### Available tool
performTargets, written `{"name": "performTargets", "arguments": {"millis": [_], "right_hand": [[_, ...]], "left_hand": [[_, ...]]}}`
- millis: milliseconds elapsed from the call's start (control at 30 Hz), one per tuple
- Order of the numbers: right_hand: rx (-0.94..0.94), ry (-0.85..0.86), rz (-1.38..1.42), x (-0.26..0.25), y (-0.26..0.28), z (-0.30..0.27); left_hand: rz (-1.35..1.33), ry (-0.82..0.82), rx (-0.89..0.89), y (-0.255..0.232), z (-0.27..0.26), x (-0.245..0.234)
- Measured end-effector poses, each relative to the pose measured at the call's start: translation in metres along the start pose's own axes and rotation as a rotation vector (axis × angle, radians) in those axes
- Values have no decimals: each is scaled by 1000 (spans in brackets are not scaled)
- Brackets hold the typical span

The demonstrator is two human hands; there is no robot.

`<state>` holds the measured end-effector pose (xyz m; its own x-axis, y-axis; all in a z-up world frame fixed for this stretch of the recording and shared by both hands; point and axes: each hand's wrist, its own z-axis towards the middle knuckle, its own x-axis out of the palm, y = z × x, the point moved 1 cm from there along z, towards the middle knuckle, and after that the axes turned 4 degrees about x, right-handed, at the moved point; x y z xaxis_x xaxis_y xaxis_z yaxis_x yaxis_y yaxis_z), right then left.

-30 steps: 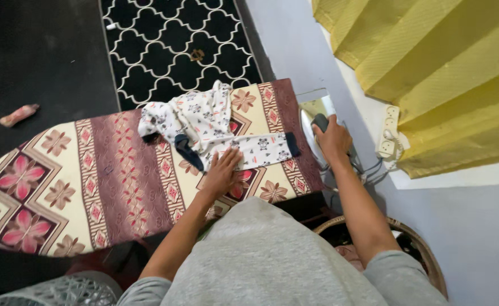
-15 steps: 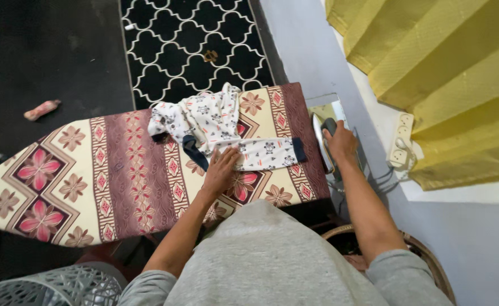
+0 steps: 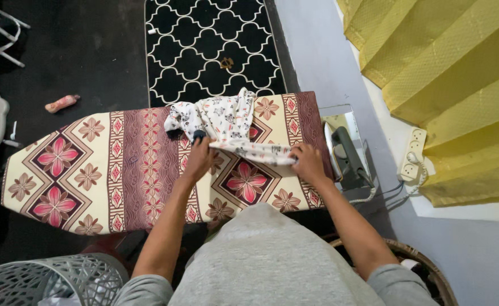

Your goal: The person irons a brown patterned cloth and a white patterned cloth on an ironing board. They smooth the fabric with their hands, use the iron to press the items, and fold them after ironing.

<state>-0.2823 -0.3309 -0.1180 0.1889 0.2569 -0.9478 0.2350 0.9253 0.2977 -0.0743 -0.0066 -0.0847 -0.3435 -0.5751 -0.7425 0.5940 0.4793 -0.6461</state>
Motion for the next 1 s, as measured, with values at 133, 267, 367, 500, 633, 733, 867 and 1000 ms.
{"name": "performTargets", "arguments": {"millis": [133, 267, 367, 500, 633, 733, 867, 1000], "right_hand": [[424, -13, 769, -2, -27, 31], [385, -31, 1257, -57, -26, 48], [332, 66, 1428, -94, -21, 28], [477, 118, 1205, -79, -31, 13], [609, 86, 803, -16, -71, 7], [635, -18, 523, 11, -89, 7], [584, -283, 215, 2, -79, 2], [569, -456, -121, -32, -79, -10]], "left_hand": [[-362, 248, -424, -23, 5, -56], [-452, 334, -461, -60, -10, -117], [-461, 370, -500, -65, -12, -131], [-231, 242, -410, -32, 17, -86], [-184, 110, -313, 3, 45, -4], [-49, 41, -306, 16, 63, 37], [93, -148, -330, 24, 73, 56], [108, -249, -279, 20, 67, 55]]}}
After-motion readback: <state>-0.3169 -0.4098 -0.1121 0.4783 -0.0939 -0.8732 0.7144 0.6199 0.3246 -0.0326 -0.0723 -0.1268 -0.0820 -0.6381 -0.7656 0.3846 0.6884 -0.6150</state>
